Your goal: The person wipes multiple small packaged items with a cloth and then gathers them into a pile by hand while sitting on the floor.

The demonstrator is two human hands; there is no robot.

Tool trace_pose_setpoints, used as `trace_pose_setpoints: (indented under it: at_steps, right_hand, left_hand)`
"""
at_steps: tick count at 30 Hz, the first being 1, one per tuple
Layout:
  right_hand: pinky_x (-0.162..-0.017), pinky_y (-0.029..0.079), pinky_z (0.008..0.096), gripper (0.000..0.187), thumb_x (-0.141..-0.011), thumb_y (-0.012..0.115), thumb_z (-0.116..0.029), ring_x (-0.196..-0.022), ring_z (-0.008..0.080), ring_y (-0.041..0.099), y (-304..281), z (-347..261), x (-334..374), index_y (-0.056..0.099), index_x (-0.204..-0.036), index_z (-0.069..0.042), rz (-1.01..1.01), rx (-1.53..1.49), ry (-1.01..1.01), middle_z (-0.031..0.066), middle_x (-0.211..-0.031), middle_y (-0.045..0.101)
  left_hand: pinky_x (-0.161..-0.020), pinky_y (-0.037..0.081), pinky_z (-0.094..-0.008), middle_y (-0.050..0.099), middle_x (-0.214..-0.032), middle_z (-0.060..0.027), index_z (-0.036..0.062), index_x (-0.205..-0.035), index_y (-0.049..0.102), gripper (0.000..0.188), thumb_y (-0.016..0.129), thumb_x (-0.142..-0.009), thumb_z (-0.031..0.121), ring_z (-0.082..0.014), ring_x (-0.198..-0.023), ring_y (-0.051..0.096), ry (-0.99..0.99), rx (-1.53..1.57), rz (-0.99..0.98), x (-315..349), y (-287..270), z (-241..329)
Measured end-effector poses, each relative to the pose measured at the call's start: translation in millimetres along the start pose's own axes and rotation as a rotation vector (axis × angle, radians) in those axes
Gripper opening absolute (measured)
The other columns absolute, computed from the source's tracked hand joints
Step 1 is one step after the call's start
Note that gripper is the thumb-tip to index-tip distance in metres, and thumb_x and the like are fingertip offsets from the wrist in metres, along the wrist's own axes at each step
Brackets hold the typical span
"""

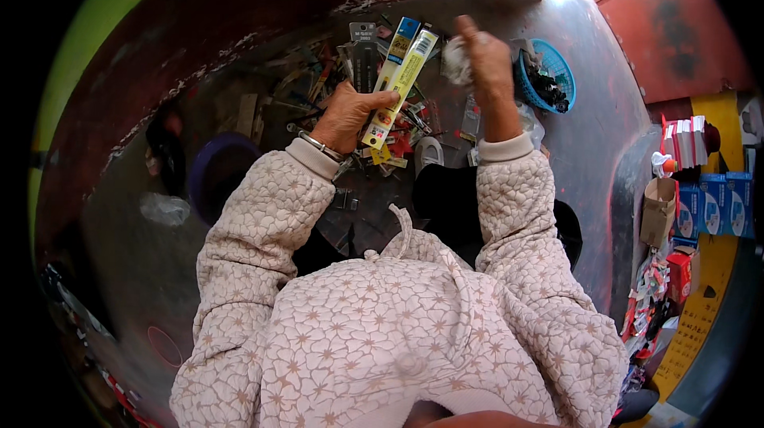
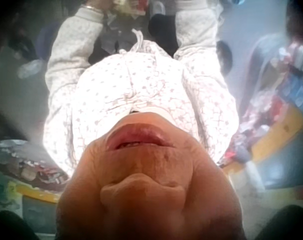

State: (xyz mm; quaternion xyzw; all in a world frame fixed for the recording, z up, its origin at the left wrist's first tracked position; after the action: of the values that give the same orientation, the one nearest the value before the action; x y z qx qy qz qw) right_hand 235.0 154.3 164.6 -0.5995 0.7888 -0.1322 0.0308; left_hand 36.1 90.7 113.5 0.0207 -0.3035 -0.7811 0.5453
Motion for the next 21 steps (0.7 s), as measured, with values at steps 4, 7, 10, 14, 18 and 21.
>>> trace_pose_setpoints:
  at_steps: [4, 7, 10, 14, 18, 21]
  right_hand:
    - [-0.056, 0.050, 0.0251, 0.022, -0.075, 0.068, -0.014, -0.061, 0.0137, 0.060, 58.7, 1.9, 29.2, 0.060, -0.088, 0.002, -0.390, -0.210, -0.006, 0.0075, -0.077, 0.063]
    - [-0.061, 0.052, 0.0260, 0.020, -0.075, 0.065, -0.008, -0.066, 0.0151, 0.062, 63.0, -2.9, 34.9, 0.059, -0.091, 0.003, -0.441, -0.348, 0.027, 0.0090, -0.081, 0.064]
    - [-0.060, 0.052, 0.0262, 0.018, -0.075, 0.065, -0.006, -0.065, 0.0146, 0.062, 64.5, -10.1, 36.5, 0.059, -0.089, 0.003, -0.461, -0.396, -0.014, 0.0090, -0.081, 0.064]
    - [-0.053, 0.049, 0.0223, 0.018, -0.076, 0.067, -0.013, -0.059, 0.0103, 0.059, 28.7, -10.0, 21.0, 0.059, -0.084, 0.001, -0.094, -0.167, -0.164, 0.0071, -0.073, 0.062]
    - [-0.053, 0.047, 0.0266, 0.014, -0.076, 0.065, -0.014, -0.061, 0.0135, 0.059, 26.5, -57.4, 54.0, 0.058, -0.079, -0.003, 0.142, 0.039, -0.687, 0.0090, -0.070, 0.060]
    - [-0.058, 0.048, 0.0318, 0.013, -0.074, 0.065, -0.016, -0.067, 0.0246, 0.061, 62.3, -68.4, 78.8, 0.059, -0.081, -0.007, 0.031, 0.453, -1.076, 0.0106, -0.079, 0.060]
  left_hand:
    - [-0.067, 0.054, -0.0306, 0.062, -0.094, -0.0109, 0.0016, -0.109, 0.051, 0.033, 0.061, -0.078, 0.004, -0.0182, -0.078, 0.064, 0.063, 0.016, -0.022, 1.3, 3.5, 2.7]
    - [-0.068, 0.054, -0.0314, 0.062, -0.093, -0.0109, 0.0022, -0.109, 0.051, 0.033, 0.062, -0.078, 0.006, -0.0181, -0.079, 0.064, -0.034, 0.147, -0.102, 5.3, 8.1, -0.6]
    - [-0.068, 0.054, -0.0309, 0.063, -0.091, -0.0112, 0.0015, -0.108, 0.052, 0.033, 0.063, -0.077, 0.007, -0.0171, -0.077, 0.064, -0.015, 0.046, -0.102, 5.7, 10.1, -0.3]
    - [-0.064, 0.054, -0.0292, 0.064, -0.091, -0.0115, 0.0002, -0.108, 0.053, 0.033, 0.062, -0.077, 0.005, -0.0162, -0.072, 0.064, -0.073, 0.004, -0.070, 0.5, 1.1, -8.9]
    - [-0.058, 0.053, -0.0265, 0.065, -0.081, -0.0107, -0.0023, -0.095, 0.059, 0.022, 0.064, -0.075, 0.004, -0.0145, -0.066, 0.063, -0.111, 0.033, -0.052, 6.3, 11.5, -11.4]
    - [-0.058, 0.051, -0.0254, 0.064, -0.081, -0.0087, -0.0013, -0.093, 0.058, 0.021, 0.066, -0.073, 0.003, -0.0136, -0.066, 0.062, -0.070, -0.084, -0.118, 11.2, 20.3, -12.8]
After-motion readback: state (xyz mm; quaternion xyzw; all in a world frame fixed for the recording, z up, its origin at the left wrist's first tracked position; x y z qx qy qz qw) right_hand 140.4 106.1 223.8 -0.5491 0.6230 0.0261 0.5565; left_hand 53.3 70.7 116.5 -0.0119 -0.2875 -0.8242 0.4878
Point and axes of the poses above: each hand's wrist, its own x-axis away from the middle knuckle, its own y-axis out of the palm, z = x × y, the point moved 8 cm from there along -x, towards the middle knuckle
